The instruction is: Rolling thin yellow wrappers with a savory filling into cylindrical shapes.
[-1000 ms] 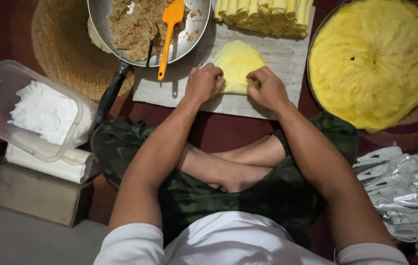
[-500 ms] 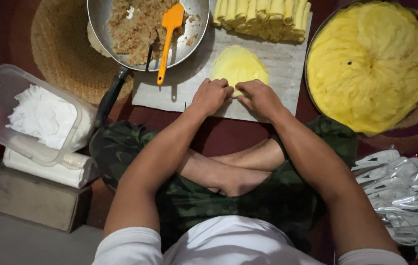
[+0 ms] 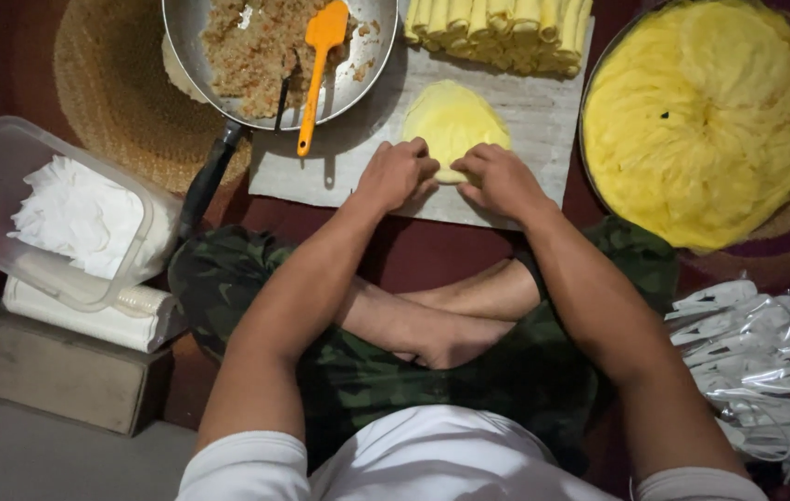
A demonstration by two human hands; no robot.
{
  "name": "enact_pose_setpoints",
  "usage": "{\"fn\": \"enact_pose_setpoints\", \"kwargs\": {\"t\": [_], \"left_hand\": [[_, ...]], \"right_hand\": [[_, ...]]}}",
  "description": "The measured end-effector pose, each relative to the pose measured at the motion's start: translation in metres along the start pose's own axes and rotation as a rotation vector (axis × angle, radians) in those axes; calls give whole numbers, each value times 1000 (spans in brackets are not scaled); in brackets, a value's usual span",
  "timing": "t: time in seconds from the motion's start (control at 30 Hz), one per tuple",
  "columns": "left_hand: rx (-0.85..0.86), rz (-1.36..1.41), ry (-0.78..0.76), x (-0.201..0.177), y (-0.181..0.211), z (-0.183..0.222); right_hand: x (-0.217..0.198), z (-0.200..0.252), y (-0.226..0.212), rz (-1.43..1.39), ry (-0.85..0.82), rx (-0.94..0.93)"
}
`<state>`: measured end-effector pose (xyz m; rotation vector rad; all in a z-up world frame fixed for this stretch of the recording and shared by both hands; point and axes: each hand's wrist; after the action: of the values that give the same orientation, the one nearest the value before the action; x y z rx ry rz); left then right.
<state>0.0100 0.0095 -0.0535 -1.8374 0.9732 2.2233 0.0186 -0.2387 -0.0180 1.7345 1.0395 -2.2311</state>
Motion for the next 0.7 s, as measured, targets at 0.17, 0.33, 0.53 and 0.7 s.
{"fn": "enact_pose_setpoints", "kwargs": {"t": [0.17,0.33,0.53,0.7], "left_hand": [[-65,106,-20,-4,-21,6],[-180,87,-79,-1,-31,11],[-215,81,-107,-2,-38,14],[-272,115,-131,-14,-26,13]], "right_hand": [[-5,9,23,36,-76,165],[-7,20,30,31,-143,397],[-10,18,32,30,-206,492],[9,18,56,-34,-160,568]]}}
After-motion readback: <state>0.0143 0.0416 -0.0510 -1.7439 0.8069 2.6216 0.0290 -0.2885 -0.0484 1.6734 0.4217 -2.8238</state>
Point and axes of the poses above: each hand's wrist, its own z-axis away from the middle knuckle, its own x-axis out of the palm, y = z × x, and after that the axes turned 3 degrees about x, right-handed
